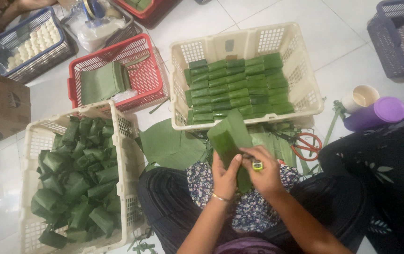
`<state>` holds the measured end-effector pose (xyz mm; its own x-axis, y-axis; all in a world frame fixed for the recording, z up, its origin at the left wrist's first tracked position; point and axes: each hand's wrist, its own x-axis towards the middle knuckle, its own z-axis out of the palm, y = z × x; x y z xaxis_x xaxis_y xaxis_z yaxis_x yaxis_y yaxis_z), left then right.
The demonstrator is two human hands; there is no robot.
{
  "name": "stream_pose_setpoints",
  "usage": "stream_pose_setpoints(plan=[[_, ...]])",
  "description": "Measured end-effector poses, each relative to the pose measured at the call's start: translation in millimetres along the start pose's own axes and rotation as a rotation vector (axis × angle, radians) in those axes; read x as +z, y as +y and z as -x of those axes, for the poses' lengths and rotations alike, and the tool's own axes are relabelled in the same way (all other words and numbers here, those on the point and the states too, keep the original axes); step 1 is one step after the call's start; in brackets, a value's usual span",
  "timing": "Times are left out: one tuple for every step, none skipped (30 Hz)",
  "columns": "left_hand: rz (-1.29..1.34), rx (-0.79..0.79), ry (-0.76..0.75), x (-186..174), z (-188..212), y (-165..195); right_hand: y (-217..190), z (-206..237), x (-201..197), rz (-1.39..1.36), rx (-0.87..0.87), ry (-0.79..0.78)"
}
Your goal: The person sits on the floor and wraps small white dough balls in banana leaves. They fold the leaves around each ball, secure them with a small clip, and place the finished bundles into a nearby basket.
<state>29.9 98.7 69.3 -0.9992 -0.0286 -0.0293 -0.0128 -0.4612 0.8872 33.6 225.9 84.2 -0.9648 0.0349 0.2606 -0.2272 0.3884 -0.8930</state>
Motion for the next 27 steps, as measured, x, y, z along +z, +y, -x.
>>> stream_pose_setpoints(plan=[[0.006, -0.013, 0.024, 1, 2, 0, -4, 0, -1, -0.014, 0.004, -0.055], [0.133, -0.064, 0.017, 1, 5, 1, -7, 0, -1, -0.003, -0.038, -0.066], [0.261, -0.113, 0.008, 0, 6, 3, -9, -1, -1, 0.008, -0.084, -0.075], [0.389, -0.162, -0.002, -1, 6, 5, -11, -2, -1, 0.019, -0.129, -0.084], [0.347, -0.200, -0.014, -3, 5, 8, -13, -3, -2, -0.019, -0.041, -0.099], [0.305, -0.234, -0.028, -6, 3, 10, -13, -3, -3, -0.058, 0.045, -0.114], [0.263, -0.267, -0.041, -9, 2, 13, -13, -4, -4, -0.097, 0.130, -0.131], [0.174, -0.235, -0.035, -11, 0, 15, -13, -4, -5, -0.141, 0.191, -0.148], [0.086, -0.203, -0.033, -13, -3, 17, -13, -3, -7, -0.184, 0.251, -0.163], [-0.002, -0.170, -0.032, -14, -5, 18, -12, -3, -9, -0.227, 0.311, -0.176], [0.001, -0.188, -0.005, -14, -6, 18, -11, -2, -10, -0.155, 0.212, -0.161], [0.004, -0.207, 0.024, -14, -7, 19, -9, -1, -12, -0.085, 0.113, -0.148], [0.008, -0.226, 0.054, -15, -7, 18, -8, 0, -13, -0.014, 0.015, -0.136], [0.005, -0.240, 0.053, -14, -6, 18, -6, 1, -14, -0.047, 0.042, -0.145], [0.001, -0.254, 0.053, -15, -5, 17, -4, 2, -14, -0.080, 0.067, -0.154], [-0.003, -0.269, 0.052, -15, -4, 15, -2, 4, -13, -0.112, 0.094, -0.162], [-0.003, -0.295, 0.025, -16, -3, 14, 0, 6, -13, -0.124, 0.121, -0.162], [-0.002, -0.322, -0.004, -18, -2, 12, 2, 8, -14, -0.136, 0.147, -0.162], [-0.002, -0.346, -0.029, -19, -1, 10, 4, 10, -13, -0.149, 0.172, -0.163], [0.005, -0.344, -0.029, -20, 1, 7, 5, 14, -13, -0.146, 0.210, -0.165], [0.013, -0.341, -0.029, -19, 2, 4, 7, 17, -13, -0.143, 0.248, -0.169], [0.022, -0.335, -0.029, -18, 3, 2, 9, 20, -13, -0.139, 0.283, -0.171], [0.002, -0.332, -0.019, -18, 5, 0, 11, 23, -14, -0.116, 0.279, -0.164], [-0.017, -0.329, -0.009, -17, 7, 0, 14, 26, -15, -0.093, 0.275, -0.157], [-0.038, -0.328, 0.001, -17, 10, 0, 18, 29, -16, -0.070, 0.272, -0.150], [-0.064, -0.310, -0.003, -16, 12, 2, 23, 28, -18, -0.136, 0.247, -0.122], [-0.090, -0.293, -0.005, -16, 15, 5, 30, 25, -22, -0.202, 0.222, -0.097]])
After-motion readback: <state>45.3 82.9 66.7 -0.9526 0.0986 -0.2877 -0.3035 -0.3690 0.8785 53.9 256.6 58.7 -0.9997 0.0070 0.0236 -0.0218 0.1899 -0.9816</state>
